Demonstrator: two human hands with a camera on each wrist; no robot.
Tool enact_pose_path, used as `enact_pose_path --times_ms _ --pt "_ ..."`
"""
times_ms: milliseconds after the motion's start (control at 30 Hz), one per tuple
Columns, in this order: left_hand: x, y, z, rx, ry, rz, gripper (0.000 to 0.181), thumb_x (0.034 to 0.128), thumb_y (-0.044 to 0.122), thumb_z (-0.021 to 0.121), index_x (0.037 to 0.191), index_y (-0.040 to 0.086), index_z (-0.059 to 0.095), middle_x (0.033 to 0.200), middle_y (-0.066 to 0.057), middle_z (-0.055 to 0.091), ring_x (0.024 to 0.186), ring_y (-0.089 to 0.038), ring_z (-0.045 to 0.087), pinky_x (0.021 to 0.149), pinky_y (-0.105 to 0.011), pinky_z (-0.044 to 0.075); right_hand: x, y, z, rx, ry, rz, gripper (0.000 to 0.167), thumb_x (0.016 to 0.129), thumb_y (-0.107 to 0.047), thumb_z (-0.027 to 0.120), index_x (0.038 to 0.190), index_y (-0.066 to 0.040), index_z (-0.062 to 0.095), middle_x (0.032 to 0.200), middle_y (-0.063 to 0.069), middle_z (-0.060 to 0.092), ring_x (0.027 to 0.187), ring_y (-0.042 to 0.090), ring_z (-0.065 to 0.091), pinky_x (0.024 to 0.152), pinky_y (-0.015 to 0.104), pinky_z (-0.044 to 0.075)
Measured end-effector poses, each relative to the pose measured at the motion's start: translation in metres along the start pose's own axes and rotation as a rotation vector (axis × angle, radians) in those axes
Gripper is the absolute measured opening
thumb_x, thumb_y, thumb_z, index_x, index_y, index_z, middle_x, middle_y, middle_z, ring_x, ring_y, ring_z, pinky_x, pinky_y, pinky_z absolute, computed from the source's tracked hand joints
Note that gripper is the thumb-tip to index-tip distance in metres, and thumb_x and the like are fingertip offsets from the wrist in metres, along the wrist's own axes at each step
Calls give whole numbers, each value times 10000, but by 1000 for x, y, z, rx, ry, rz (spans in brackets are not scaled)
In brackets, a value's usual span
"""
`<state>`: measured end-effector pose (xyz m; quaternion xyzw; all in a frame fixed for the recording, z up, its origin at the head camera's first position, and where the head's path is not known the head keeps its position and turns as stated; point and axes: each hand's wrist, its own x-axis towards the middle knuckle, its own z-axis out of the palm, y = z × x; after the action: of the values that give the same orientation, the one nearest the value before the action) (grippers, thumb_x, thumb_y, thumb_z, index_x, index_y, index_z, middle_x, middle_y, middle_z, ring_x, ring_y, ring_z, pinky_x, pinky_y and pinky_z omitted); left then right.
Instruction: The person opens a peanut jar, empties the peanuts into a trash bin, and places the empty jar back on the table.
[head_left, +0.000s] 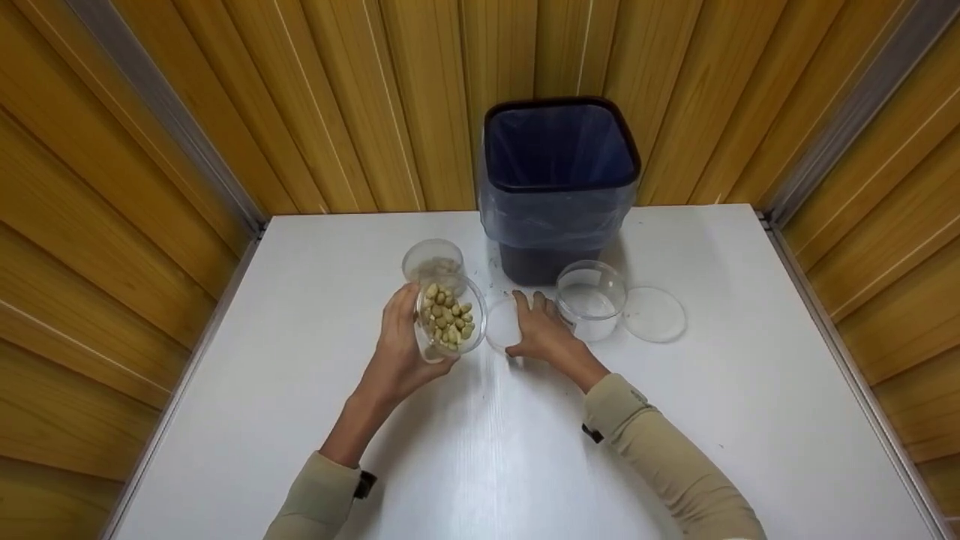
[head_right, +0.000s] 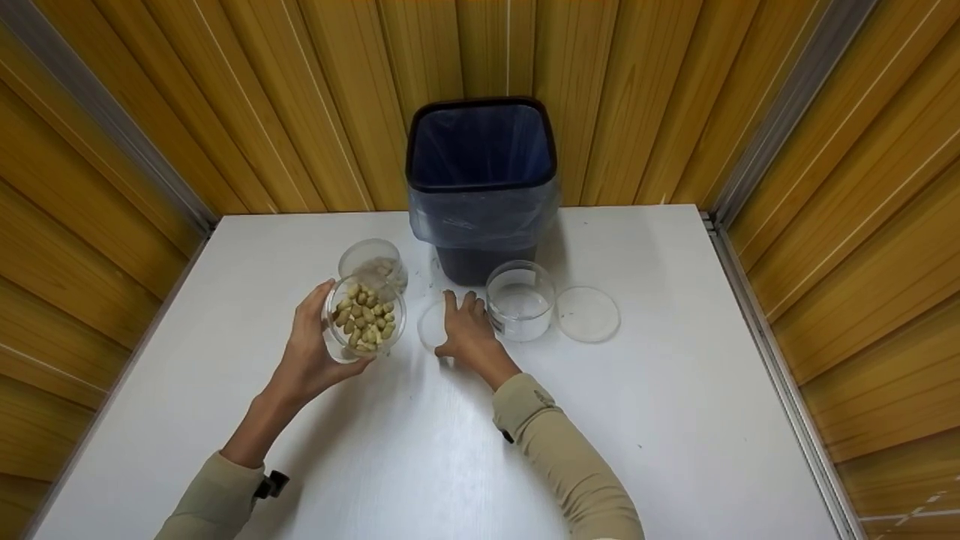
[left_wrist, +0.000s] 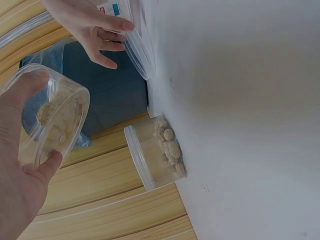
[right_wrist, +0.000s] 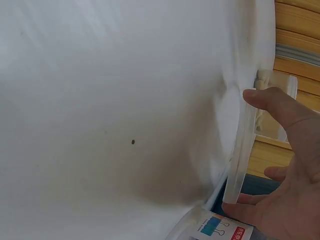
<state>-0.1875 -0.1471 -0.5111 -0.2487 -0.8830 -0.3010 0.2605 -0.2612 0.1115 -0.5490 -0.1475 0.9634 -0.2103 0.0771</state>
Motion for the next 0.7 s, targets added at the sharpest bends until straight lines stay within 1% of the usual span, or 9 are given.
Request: enact_pose_path --times_ms 67,233,300,367,467,533,600,700 --pt "0 0 0 -2 1 4 1232 615 267 966 1551 -30 223 1530 -267 307 1445 -381 313 1063 -415 492 2 1 1 -16 -6 4 1097 712 -303 924 1567 -49 285 1427 349 360 1316 520 385 1067 591 422" --pt "0 0 1 -13 1 10 1225 612 246 968 1541 -46 226 1532 -269 301 1437 -394 313 1053 -444 502 6 3 4 -42 -9 6 1057 746 -262 890 1574 -29 277 1397 340 377 1325 498 383 1065 574 431" --pt "0 0 1 -6 -1 10 1226 617 246 968 1544 -44 220 1534 -268 299 1437 -401 311 1057 -457 499 7 4 5 -40 -15 8 1030 768 -236 871 1578 -30 269 1428 352 353 1354 501 362 1068 582 426" --pt "0 0 1 6 -4 8 1239 615 259 971 1550 -34 213 1534 -266 302 1439 -403 311 1069 -466 487 9 4 5 -48 -21 -2 1002 789 -215 851 1582 -36 265 1467 363 324 1388 506 331 1100 585 395" --pt "0 0 1 21 -4 3 1258 611 277 974 1561 -15 202 1534 -258 304 1441 -394 311 1081 -469 475 9 6 7 -68 -24 -37 929 826 -180 809 1579 -54 280 1522 357 289 1430 508 282 1141 605 335" --pt "0 0 1 20 -1 2 1251 611 278 972 1558 -14 210 1532 -254 306 1439 -385 313 1077 -456 481 10 7 8 -81 -18 -65 881 842 -162 790 1572 -75 305 1537 334 299 1439 507 275 1147 632 311" --pt "-1 0 2 16 1 3 1235 619 277 966 1554 -22 217 1530 -256 309 1437 -382 315 1071 -440 488 9 7 8 -84 -3 -91 836 852 -138 778 1560 -90 337 1545 314 314 1438 507 278 1136 652 315" --pt "-3 -1 1 13 -1 8 1224 621 273 962 1548 -36 225 1527 -262 311 1435 -387 319 1058 -423 501 5 6 8 -48 16 -141 787 861 -127 780 1538 -82 380 1533 296 351 1427 505 298 1130 643 337"
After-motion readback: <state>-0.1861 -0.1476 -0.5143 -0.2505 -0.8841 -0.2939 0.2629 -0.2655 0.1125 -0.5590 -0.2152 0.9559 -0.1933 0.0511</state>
